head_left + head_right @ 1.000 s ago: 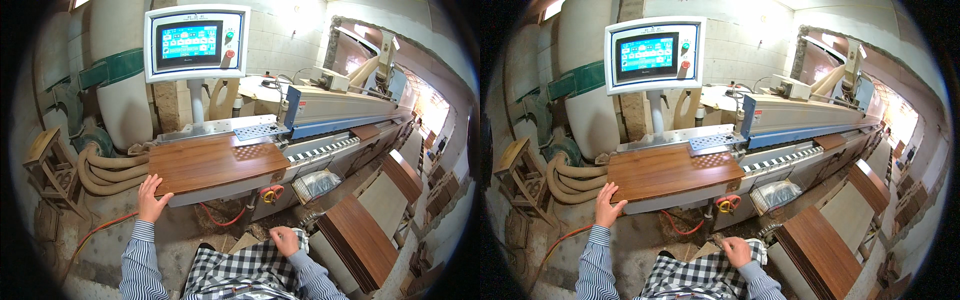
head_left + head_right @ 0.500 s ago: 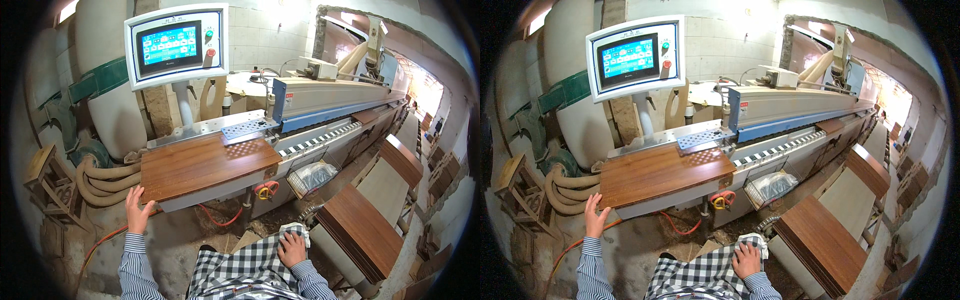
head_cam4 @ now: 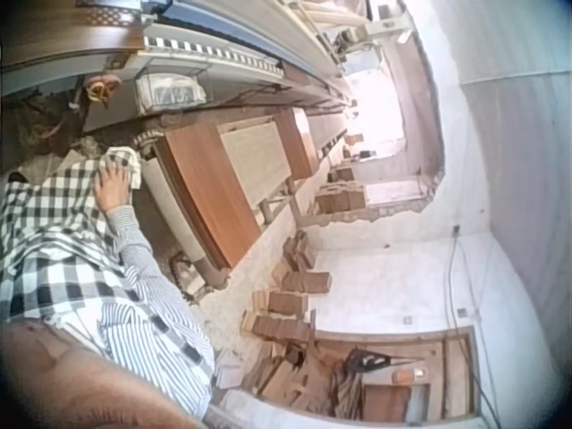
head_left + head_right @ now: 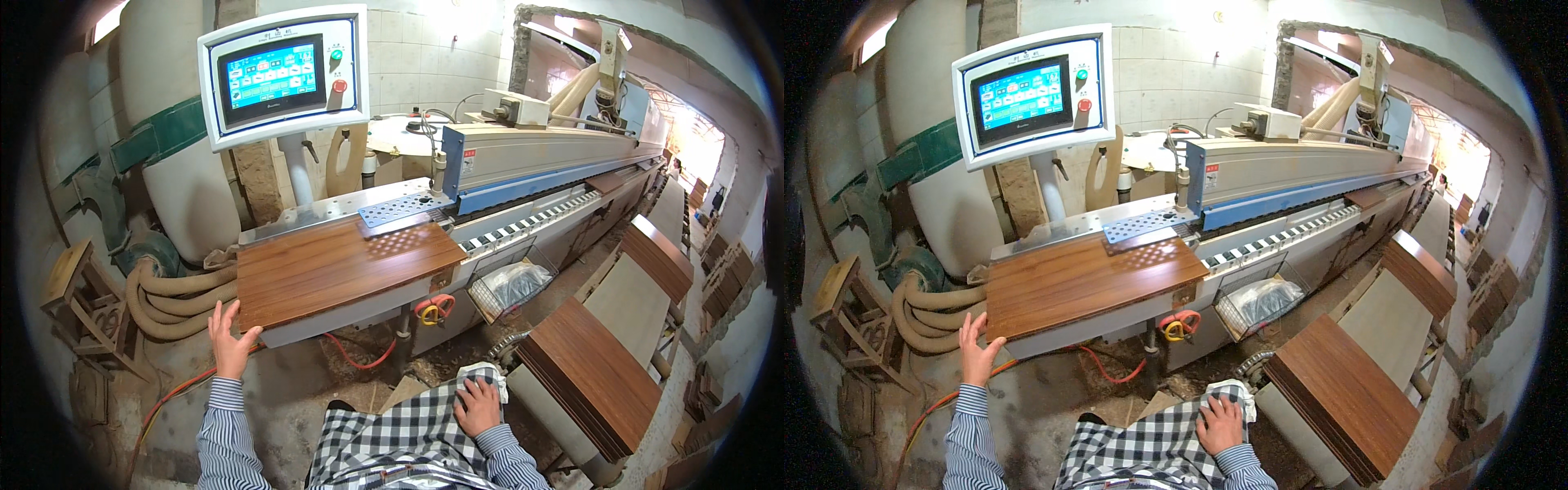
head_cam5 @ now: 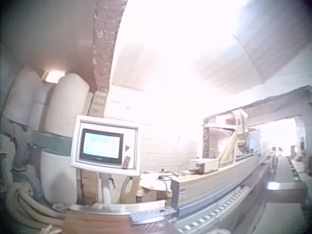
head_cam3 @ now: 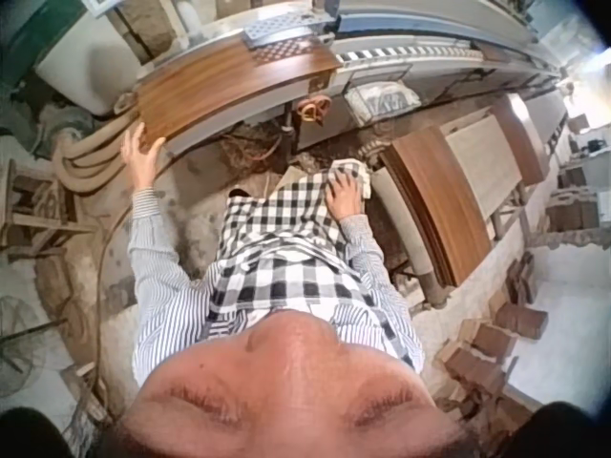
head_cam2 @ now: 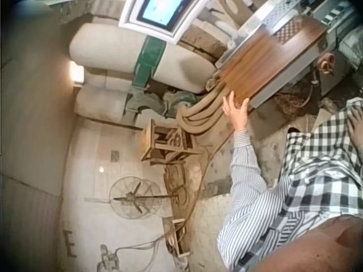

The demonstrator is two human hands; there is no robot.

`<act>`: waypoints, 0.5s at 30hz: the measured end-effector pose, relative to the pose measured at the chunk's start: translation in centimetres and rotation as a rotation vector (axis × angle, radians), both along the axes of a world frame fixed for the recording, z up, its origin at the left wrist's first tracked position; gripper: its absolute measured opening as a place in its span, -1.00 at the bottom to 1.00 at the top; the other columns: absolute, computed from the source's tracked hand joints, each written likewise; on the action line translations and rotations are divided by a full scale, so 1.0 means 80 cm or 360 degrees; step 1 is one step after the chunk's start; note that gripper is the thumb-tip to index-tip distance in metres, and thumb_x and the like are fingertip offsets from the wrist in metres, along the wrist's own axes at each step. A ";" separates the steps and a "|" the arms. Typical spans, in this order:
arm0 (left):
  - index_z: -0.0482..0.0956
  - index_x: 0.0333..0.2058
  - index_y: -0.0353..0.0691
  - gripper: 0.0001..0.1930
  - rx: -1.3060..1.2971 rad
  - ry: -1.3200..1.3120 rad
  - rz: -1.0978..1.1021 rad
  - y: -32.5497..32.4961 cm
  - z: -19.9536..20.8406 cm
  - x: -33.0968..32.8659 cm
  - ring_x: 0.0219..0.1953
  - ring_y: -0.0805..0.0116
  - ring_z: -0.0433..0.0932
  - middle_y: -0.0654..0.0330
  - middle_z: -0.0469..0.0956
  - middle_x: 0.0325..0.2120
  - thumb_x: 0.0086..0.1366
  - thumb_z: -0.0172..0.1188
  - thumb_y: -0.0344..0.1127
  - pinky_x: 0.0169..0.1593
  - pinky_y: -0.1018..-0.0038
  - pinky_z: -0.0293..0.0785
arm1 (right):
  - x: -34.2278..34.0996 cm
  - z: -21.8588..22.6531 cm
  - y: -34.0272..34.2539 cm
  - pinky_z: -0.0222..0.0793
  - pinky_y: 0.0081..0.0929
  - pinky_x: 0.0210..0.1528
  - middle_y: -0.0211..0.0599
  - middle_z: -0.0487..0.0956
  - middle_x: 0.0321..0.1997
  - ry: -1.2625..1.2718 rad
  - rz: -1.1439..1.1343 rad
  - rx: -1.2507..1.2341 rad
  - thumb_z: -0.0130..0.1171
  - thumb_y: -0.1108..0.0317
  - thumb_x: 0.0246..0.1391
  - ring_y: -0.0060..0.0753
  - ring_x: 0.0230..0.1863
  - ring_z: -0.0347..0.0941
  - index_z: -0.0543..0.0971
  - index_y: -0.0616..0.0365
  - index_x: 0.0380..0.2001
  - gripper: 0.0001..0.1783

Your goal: The person repeatedly places wooden panels onto a conveyor belt of a CNC woodworking machine, allowing the machine to process each panel before retrieving it and stacking it. The cycle of loading, waiting for processing, and stacking is repeated throughout the clip.

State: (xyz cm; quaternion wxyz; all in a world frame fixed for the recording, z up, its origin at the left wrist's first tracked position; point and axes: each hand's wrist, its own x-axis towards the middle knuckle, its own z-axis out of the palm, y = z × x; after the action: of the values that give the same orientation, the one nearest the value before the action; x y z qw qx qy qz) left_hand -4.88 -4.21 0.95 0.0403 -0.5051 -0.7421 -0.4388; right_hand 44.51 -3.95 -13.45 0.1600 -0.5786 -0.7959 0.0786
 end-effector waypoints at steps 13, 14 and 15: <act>0.38 0.18 -0.16 -0.38 0.0101 0.0510 -0.0284 0.082 -0.021 0.082 0.30 0.11 0.22 0.02 0.37 0.19 0.19 0.25 -0.05 0.39 0.04 -0.10 | 0.028 -0.002 0.023 0.16 -0.01 0.28 -0.06 0.55 0.03 0.0613 -0.0048 0.0171 0.15 0.40 0.00 0.04 0.17 0.34 0.58 0.19 -0.10 -0.66; 0.36 0.20 -0.17 -0.38 0.0104 0.0681 -0.0270 0.086 -0.028 0.083 0.29 0.13 0.24 0.05 0.37 0.19 0.22 0.22 -0.04 0.38 0.05 -0.09 | 0.039 0.001 0.035 0.18 -0.03 0.26 -0.06 0.53 0.05 0.0509 -0.0064 0.0323 0.15 0.42 -0.02 0.03 0.18 0.33 0.56 0.20 -0.09 -0.64; 0.34 0.21 -0.17 -0.38 0.0112 0.0851 -0.0262 0.089 -0.035 0.083 0.28 0.16 0.25 0.08 0.38 0.19 0.24 0.19 -0.02 0.38 0.06 -0.08 | 0.051 0.006 0.050 0.20 -0.05 0.24 -0.05 0.51 0.08 0.0399 -0.0082 0.0472 0.15 0.45 -0.04 0.03 0.18 0.32 0.55 0.21 -0.08 -0.63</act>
State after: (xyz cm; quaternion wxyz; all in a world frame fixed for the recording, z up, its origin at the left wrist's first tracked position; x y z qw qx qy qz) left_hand 1.77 2.92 -1.89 0.2164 -0.6599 -0.6458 -0.3173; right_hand 48.57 0.05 -13.01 0.3432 -0.5545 -0.7577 0.0278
